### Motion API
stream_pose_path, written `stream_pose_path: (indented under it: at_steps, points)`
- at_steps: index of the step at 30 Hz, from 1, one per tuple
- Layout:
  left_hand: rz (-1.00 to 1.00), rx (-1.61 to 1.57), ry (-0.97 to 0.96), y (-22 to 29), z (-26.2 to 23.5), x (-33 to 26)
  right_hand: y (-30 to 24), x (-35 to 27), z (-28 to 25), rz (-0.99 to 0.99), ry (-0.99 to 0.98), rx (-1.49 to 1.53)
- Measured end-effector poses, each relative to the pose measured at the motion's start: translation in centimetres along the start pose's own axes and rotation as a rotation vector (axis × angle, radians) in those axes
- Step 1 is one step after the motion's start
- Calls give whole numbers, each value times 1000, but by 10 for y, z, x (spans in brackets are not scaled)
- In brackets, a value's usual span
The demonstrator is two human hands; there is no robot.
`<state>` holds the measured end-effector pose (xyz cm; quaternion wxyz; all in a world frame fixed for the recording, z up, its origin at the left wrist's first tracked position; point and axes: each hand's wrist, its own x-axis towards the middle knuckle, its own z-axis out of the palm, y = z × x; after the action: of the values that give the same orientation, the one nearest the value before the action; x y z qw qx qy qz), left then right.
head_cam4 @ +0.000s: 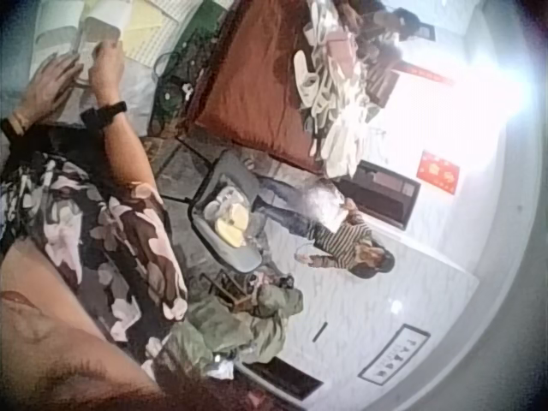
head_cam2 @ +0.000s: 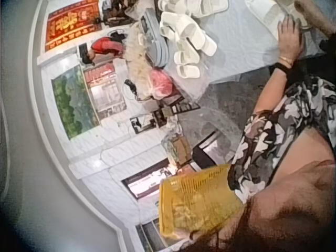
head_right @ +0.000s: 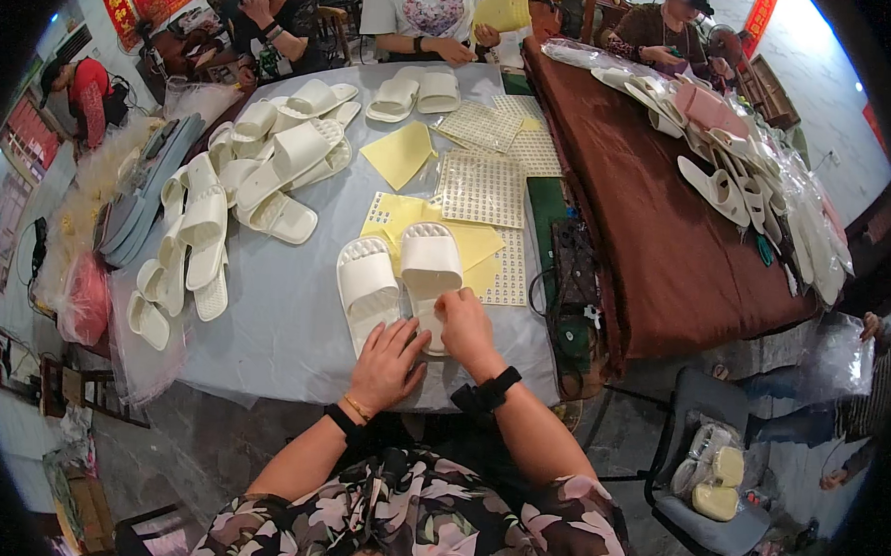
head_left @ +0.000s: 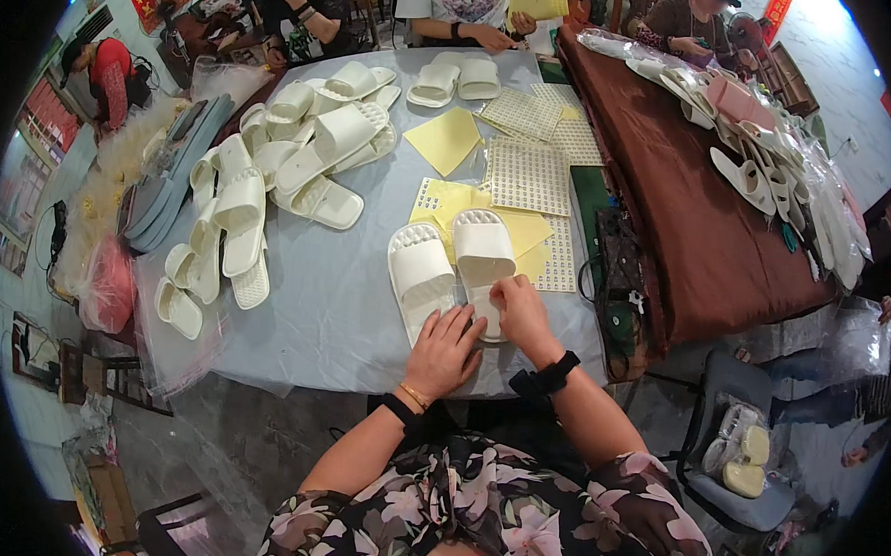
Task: Assembling and inspecting components for white slippers in a manufacturing setting.
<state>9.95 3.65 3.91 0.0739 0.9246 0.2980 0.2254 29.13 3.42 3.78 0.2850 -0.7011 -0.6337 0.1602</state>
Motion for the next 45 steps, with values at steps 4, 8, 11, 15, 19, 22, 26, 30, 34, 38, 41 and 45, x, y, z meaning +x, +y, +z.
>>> stream_pose_path:
  at_steps: [4, 8, 11, 15, 19, 22, 26, 30, 34, 38, 41, 45]
  points:
    - [-2, -1, 11, 1, 0, 0, 0, 0, 4, 96, 105, 103]
    - [-14, -27, -4, 0, 1, -1, 3, -1, 3, 49, 91, 73]
    - [-13, -26, -5, -1, 1, -1, 8, 4, -1, 111, 18, 218]
    - [-8, -23, 1, -1, 1, -1, 10, 10, -6, 92, 34, 197]
    - [-11, -28, -28, -2, 3, -2, 4, 12, -8, 118, -17, 14]
    - [-15, -67, -30, -3, 3, -3, -6, 17, -5, 111, -24, -137]
    - [7, -54, -30, -4, 2, -2, -15, 24, -7, 125, -113, -303]
    - [3, -63, -10, -3, 2, -3, -18, 22, -4, 105, -94, -333]
    - [-32, -99, -28, -2, 5, -4, -5, 9, -7, -58, -29, -311]
    - [-21, -81, 0, -3, 4, -4, 22, -12, -34, 119, 35, 278]
    - [-40, -82, 4, -3, 5, -2, 48, -41, -73, 382, 72, 547]
    - [-20, -98, 11, -2, 8, -2, 96, -77, -129, 545, 294, 518]
